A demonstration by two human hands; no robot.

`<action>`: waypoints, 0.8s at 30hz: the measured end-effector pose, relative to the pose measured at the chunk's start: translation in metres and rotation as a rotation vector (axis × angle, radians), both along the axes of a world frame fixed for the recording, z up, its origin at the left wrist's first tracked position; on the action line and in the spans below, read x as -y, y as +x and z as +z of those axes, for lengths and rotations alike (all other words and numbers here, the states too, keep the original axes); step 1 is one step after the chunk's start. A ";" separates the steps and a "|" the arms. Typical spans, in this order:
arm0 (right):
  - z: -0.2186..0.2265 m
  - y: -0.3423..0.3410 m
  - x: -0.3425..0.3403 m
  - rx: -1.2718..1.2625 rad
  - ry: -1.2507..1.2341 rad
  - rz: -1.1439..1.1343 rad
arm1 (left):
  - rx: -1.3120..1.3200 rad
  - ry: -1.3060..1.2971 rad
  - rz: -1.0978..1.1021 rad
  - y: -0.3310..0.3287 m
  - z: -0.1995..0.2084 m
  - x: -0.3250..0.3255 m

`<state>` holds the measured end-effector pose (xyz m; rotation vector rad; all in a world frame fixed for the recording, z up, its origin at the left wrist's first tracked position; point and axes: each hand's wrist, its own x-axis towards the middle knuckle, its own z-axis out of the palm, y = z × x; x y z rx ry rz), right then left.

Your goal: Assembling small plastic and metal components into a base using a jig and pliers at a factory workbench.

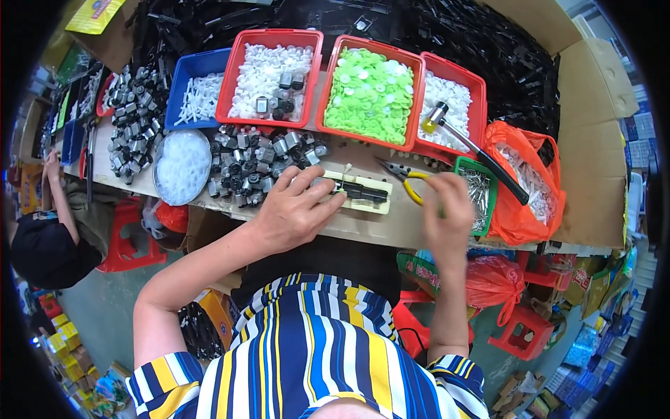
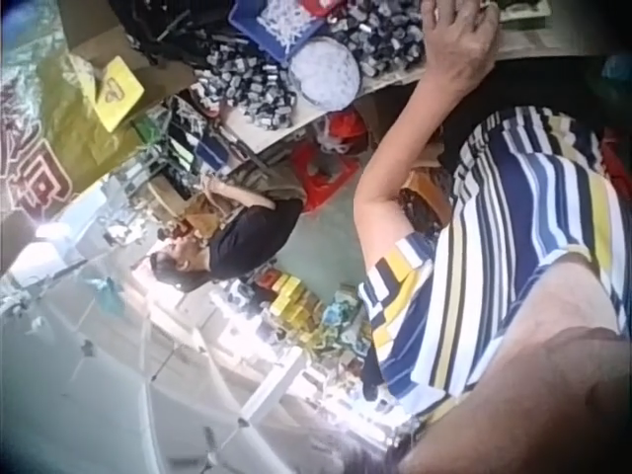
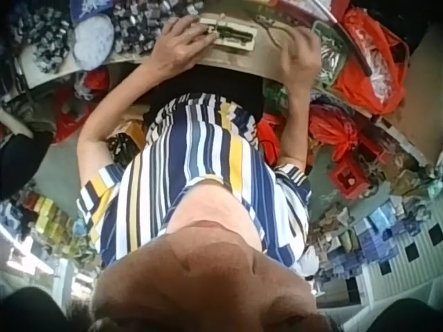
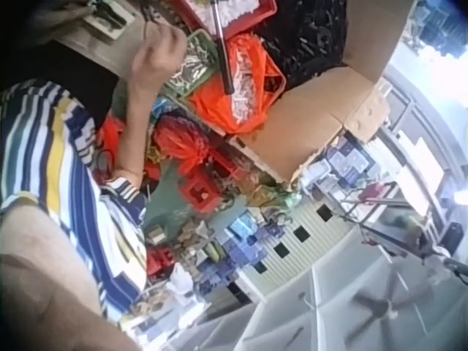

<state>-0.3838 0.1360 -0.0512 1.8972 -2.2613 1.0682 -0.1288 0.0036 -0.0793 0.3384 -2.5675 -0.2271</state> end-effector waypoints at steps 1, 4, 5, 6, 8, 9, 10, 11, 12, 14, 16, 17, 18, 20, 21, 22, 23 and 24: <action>0.002 -0.018 -0.007 -0.021 0.030 -0.112 | 0.002 -0.004 -0.006 -0.004 0.005 0.003; -0.001 -0.059 -0.024 -0.242 0.136 -0.298 | -0.062 0.027 -0.031 -0.024 0.020 0.016; -0.004 -0.062 -0.026 -0.240 0.134 -0.304 | -0.080 0.023 -0.050 -0.034 0.025 0.022; -0.006 -0.065 -0.028 -0.241 0.167 -0.311 | -0.099 0.020 -0.068 -0.045 0.030 0.028; -0.006 -0.068 -0.027 -0.215 0.194 -0.291 | -0.115 0.017 -0.072 -0.070 0.041 0.038; -0.006 -0.068 -0.025 -0.216 0.193 -0.295 | -0.128 0.004 -0.076 -0.084 0.042 0.045; -0.006 -0.068 -0.024 -0.220 0.214 -0.295 | -0.128 0.011 -0.083 -0.100 0.044 0.052; -0.006 -0.069 -0.024 -0.224 0.236 -0.301 | -0.113 0.016 -0.094 -0.117 0.043 0.060; -0.006 -0.069 -0.023 -0.226 0.236 -0.305 | -0.098 0.019 -0.100 -0.133 0.043 0.067; -0.008 -0.069 -0.021 -0.105 0.175 -0.321 | -0.087 -0.050 -0.104 -0.165 0.044 0.079; -0.009 -0.068 -0.020 -0.111 0.164 -0.325 | -0.024 -0.101 -0.105 -0.194 0.046 0.089; -0.009 -0.067 -0.018 -0.112 0.150 -0.322 | -0.028 -0.101 -0.103 -0.206 0.045 0.094; -0.011 -0.068 -0.018 -0.118 0.131 -0.312 | -0.009 -0.123 -0.072 -0.219 0.039 0.098; -0.009 -0.069 -0.017 -0.121 0.144 -0.303 | 0.051 -0.170 -0.028 -0.239 0.029 0.103; -0.008 -0.070 -0.017 -0.118 0.156 -0.291 | 0.050 -0.168 -0.033 -0.244 0.025 0.106; -0.008 -0.070 -0.017 -0.118 0.157 -0.295 | 0.081 -0.180 -0.038 -0.249 0.021 0.109; -0.009 -0.070 -0.017 -0.113 0.146 -0.296 | 0.114 -0.193 -0.044 -0.251 0.021 0.109; -0.010 -0.071 -0.017 -0.108 0.136 -0.296 | 0.117 -0.195 -0.048 -0.252 0.021 0.109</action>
